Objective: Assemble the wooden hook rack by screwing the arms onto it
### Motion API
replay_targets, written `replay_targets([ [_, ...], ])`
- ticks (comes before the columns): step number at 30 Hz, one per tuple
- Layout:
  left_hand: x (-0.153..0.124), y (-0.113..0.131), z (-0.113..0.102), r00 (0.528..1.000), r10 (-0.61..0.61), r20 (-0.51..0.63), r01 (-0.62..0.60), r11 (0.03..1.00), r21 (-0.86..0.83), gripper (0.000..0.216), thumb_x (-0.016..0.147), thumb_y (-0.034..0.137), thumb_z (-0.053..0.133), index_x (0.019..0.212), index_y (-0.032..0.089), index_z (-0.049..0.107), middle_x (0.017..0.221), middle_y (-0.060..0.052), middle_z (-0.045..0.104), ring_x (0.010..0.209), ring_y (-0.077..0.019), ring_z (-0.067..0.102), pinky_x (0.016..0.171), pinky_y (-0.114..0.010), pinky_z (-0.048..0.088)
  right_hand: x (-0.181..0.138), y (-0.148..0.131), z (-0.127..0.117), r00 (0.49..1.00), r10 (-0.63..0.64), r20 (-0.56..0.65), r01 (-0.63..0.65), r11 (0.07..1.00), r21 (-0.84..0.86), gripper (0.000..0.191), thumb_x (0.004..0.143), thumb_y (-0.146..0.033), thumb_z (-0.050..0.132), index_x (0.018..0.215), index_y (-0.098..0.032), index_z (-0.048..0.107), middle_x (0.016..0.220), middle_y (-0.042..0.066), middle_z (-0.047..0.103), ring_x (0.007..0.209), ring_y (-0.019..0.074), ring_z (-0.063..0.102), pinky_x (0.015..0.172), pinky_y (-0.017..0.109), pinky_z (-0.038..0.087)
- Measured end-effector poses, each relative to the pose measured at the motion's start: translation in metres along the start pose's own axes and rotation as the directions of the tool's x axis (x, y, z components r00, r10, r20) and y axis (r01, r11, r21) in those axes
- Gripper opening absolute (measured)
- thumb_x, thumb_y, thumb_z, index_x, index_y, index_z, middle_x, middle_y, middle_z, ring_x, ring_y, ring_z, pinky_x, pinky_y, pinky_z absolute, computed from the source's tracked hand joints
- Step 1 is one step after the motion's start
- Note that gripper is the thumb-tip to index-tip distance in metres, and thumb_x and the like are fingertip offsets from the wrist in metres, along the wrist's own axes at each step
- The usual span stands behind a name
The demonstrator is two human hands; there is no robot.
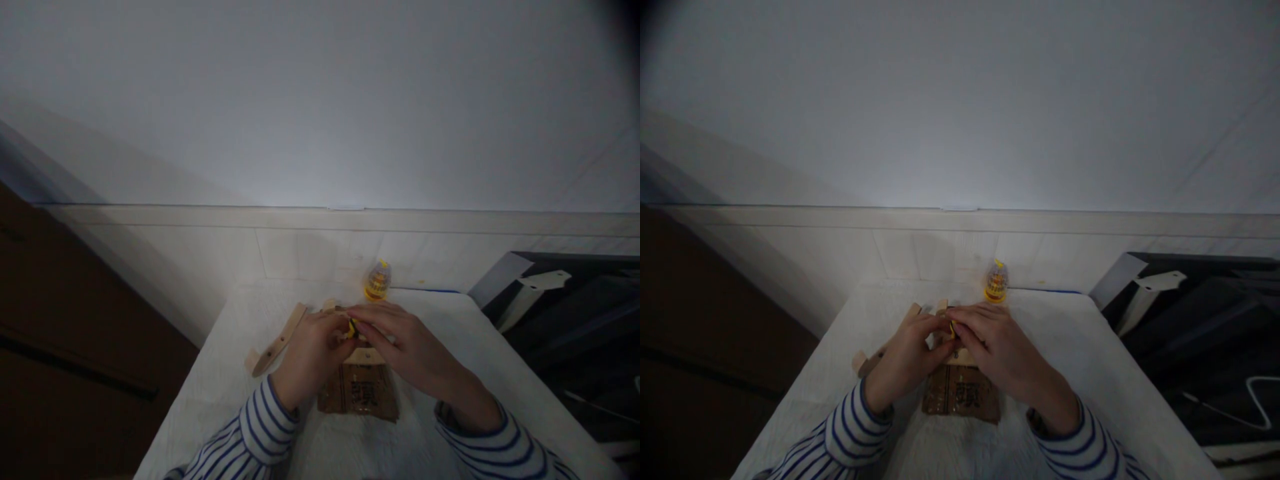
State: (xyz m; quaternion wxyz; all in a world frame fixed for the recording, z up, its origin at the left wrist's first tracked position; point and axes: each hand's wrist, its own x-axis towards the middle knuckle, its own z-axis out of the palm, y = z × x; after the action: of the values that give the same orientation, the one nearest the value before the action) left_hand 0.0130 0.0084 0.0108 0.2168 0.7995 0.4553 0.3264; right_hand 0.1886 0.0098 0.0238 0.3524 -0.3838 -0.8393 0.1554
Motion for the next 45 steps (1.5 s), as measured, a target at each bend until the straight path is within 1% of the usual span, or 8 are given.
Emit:
replay_targets([
  [3, 0.001, -0.002, 0.0, 1.0, -0.019, 0.003, 0.019, 1.0, -0.008, 0.015, 0.076, 0.02, 0.073, 0.089, 0.016, 0.069, 0.085, -0.004, 0.072, 0.08, -0.019, 0.064, 0.074, -0.029, 0.047, 0.0, 0.002, 0.001, 1.0, 0.002, -0.002, -0.002, 1.0, -0.023, 0.027, 0.093, -0.019, 0.049, 0.113, -0.024, 0.067, 0.11, 0.006, 0.072, 0.103, 0.0204, 0.065, 0.093, 0.041, 0.051],
  [8, 0.002, -0.006, 0.002, 0.998, -0.041, 0.039, 0.04, 0.999, 0.019, 0.007, 0.078, 0.018, 0.071, 0.084, 0.016, 0.07, 0.082, -0.004, 0.071, 0.078, -0.0186, 0.064, 0.075, -0.029, 0.046, 0.001, 0.004, 0.004, 1.0, 0.009, -0.009, -0.01, 0.999, -0.053, 0.027, 0.093, -0.02, 0.048, 0.111, -0.025, 0.068, 0.108, 0.006, 0.072, 0.101, 0.021, 0.066, 0.091, 0.042, 0.052],
  [13, 0.001, -0.009, 0.003, 0.999, 0.019, 0.027, -0.02, 1.0, 0.022, 0.003, 0.08, 0.018, 0.068, 0.082, 0.018, 0.07, 0.081, -0.002, 0.071, 0.078, -0.0174, 0.063, 0.078, -0.029, 0.046, 0.0, 0.006, 0.008, 0.999, -0.007, -0.049, 0.002, 0.996, -0.086, 0.025, 0.093, -0.022, 0.048, 0.107, -0.022, 0.069, 0.105, 0.007, 0.073, 0.098, 0.0216, 0.067, 0.088, 0.041, 0.053],
  [23, 0.0, -0.011, 0.002, 0.995, 0.055, 0.088, -0.054, 0.998, -0.017, 0.012, 0.084, 0.014, 0.061, 0.091, 0.018, 0.071, 0.086, -0.003, 0.073, 0.081, -0.0171, 0.065, 0.078, -0.027, 0.047, 0.0, 0.006, 0.01, 0.998, -0.004, -0.066, -0.004, 0.993, -0.119, 0.022, 0.094, -0.025, 0.049, 0.102, -0.022, 0.068, 0.096, 0.006, 0.074, 0.091, 0.0208, 0.068, 0.084, 0.039, 0.05],
  [28, 0.0, -0.01, 0.0, 0.991, 0.058, 0.118, -0.059, 0.998, -0.001, 0.015, 0.084, 0.012, 0.059, 0.09, 0.018, 0.071, 0.085, -0.003, 0.073, 0.082, -0.0184, 0.064, 0.082, -0.031, 0.047, -0.001, 0.005, 0.011, 0.996, -0.002, -0.087, -0.01, 0.99, -0.138, 0.02, 0.093, -0.029, 0.051, 0.098, -0.021, 0.068, 0.092, 0.007, 0.074, 0.088, 0.0211, 0.067, 0.082, 0.04, 0.049],
  [32, -0.001, -0.009, 0.0, 0.989, 0.067, 0.128, -0.063, 0.997, -0.031, 0.018, 0.085, 0.01, 0.056, 0.093, 0.018, 0.069, 0.094, -0.004, 0.073, 0.087, -0.019, 0.065, 0.084, -0.032, 0.047, -0.002, 0.005, 0.012, 0.995, 0.0, -0.105, -0.016, 0.988, -0.151, 0.019, 0.093, -0.031, 0.052, 0.096, -0.02, 0.067, 0.09, 0.007, 0.073, 0.086, 0.0213, 0.066, 0.081, 0.04, 0.049],
  [37, -0.002, -0.013, 0.003, 0.99, 0.097, 0.105, -0.092, 0.994, -0.051, 0.018, 0.085, 0.012, 0.056, 0.096, 0.019, 0.069, 0.093, -0.004, 0.073, 0.088, -0.0184, 0.065, 0.082, -0.03, 0.047, -0.002, 0.004, 0.012, 0.993, -0.012, -0.117, -0.006, 0.989, -0.15, 0.019, 0.093, -0.031, 0.051, 0.096, -0.021, 0.067, 0.089, 0.007, 0.073, 0.086, 0.0214, 0.066, 0.081, 0.04, 0.049],
  [45, -0.001, -0.006, 0.002, 0.995, 0.053, 0.083, -0.052, 0.999, -0.011, 0.01, 0.083, 0.019, 0.063, 0.09, 0.018, 0.069, 0.085, -0.002, 0.072, 0.08, -0.0173, 0.063, 0.077, -0.029, 0.047, -0.003, 0.001, 0.01, 0.997, -0.01, -0.079, -0.001, 0.99, -0.142, 0.016, 0.093, -0.029, 0.052, 0.096, -0.021, 0.065, 0.091, 0.006, 0.072, 0.088, 0.021, 0.065, 0.081, 0.039, 0.048],
])
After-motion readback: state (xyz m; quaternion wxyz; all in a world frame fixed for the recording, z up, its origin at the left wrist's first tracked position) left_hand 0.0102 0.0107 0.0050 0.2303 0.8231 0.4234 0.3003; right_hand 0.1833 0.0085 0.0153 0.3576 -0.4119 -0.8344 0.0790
